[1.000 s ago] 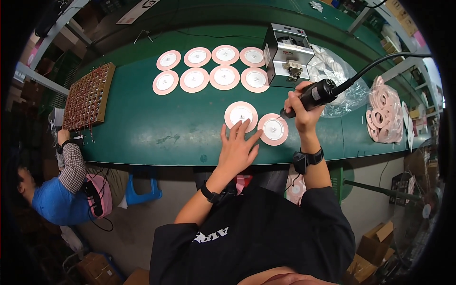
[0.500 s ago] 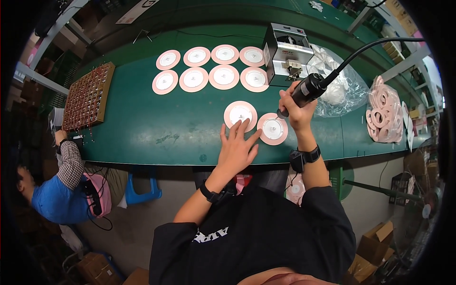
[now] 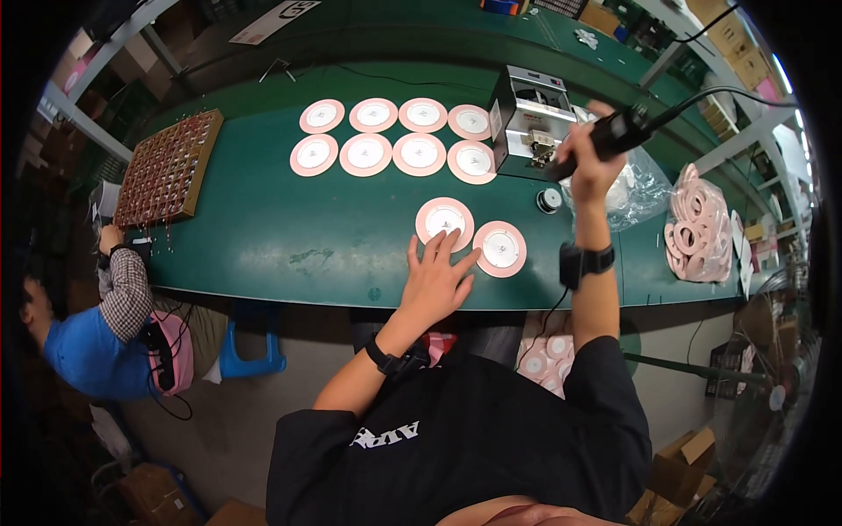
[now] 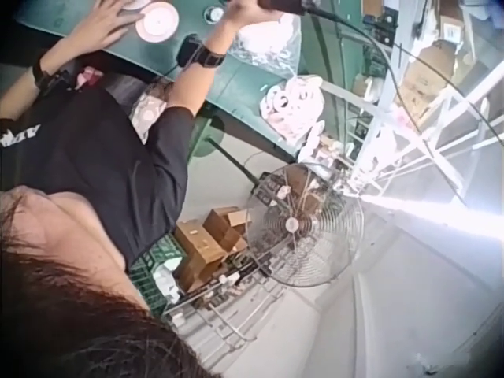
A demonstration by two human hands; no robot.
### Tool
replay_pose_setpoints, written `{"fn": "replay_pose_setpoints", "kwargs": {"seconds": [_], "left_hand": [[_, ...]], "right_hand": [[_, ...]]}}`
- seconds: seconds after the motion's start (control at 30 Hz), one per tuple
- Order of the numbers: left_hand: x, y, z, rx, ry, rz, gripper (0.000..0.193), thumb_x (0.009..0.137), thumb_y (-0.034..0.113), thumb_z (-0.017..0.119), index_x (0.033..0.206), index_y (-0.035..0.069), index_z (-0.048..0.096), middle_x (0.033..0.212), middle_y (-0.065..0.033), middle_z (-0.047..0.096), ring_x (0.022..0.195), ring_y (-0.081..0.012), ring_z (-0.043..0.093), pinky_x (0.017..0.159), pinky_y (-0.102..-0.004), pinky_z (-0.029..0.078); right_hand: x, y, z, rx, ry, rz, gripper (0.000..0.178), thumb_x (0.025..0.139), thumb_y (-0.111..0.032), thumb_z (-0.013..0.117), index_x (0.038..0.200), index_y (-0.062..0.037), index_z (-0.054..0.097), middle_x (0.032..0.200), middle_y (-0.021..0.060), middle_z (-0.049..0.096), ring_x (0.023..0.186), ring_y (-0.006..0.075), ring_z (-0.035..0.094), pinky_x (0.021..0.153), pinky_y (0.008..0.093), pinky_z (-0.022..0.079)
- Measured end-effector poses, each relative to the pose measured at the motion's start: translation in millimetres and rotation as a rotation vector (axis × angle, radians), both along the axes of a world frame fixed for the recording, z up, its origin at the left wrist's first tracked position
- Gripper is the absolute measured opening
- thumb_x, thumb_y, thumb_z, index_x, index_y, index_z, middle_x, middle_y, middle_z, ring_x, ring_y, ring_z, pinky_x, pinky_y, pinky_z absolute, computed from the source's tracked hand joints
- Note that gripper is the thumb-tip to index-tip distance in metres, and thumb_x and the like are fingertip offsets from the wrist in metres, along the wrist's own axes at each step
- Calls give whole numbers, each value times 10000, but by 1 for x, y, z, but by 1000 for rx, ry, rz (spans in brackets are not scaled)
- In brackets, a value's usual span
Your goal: The person picks up a white disc and places it onto a pink ring, then uses a power screwdriver to drive a screw into the center of the assembly.
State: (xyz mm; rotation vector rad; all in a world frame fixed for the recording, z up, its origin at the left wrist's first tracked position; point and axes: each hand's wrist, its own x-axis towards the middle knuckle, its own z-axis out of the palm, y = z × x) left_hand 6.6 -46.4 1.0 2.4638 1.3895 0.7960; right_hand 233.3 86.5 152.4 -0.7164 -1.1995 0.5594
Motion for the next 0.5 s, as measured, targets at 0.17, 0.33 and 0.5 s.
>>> {"fn": "replay_pose_setpoints", "kwargs": {"seconds": [0.17,0.33,0.5], "left_hand": [[0,2,1,1,-1,9,484,906,290,672,1385,244,620,1482,-157,451,1420,-356,360,1150,-673,201],[1,-2,2,-3,-6,4,480,912,294,663,1387,251,617,1485,-151,448,1417,-352,365,1150,-675,203],[0,2,3,-9,-3,17,489,913,296,663,1397,259,607,1490,-147,446,1416,-350,365,1147,-677,211]], "right_hand": [[14,61,19,64,35,-37,227,881,18,714,1057,1,573,666,43,553,502,149,551,504,302,475],[20,64,4,-60,4,-2,210,875,6,717,1015,-20,563,644,43,530,498,157,542,498,302,465],[3,-13,-11,-64,121,142,207,909,-8,641,1080,-35,529,663,60,508,495,166,492,520,340,473]]}}
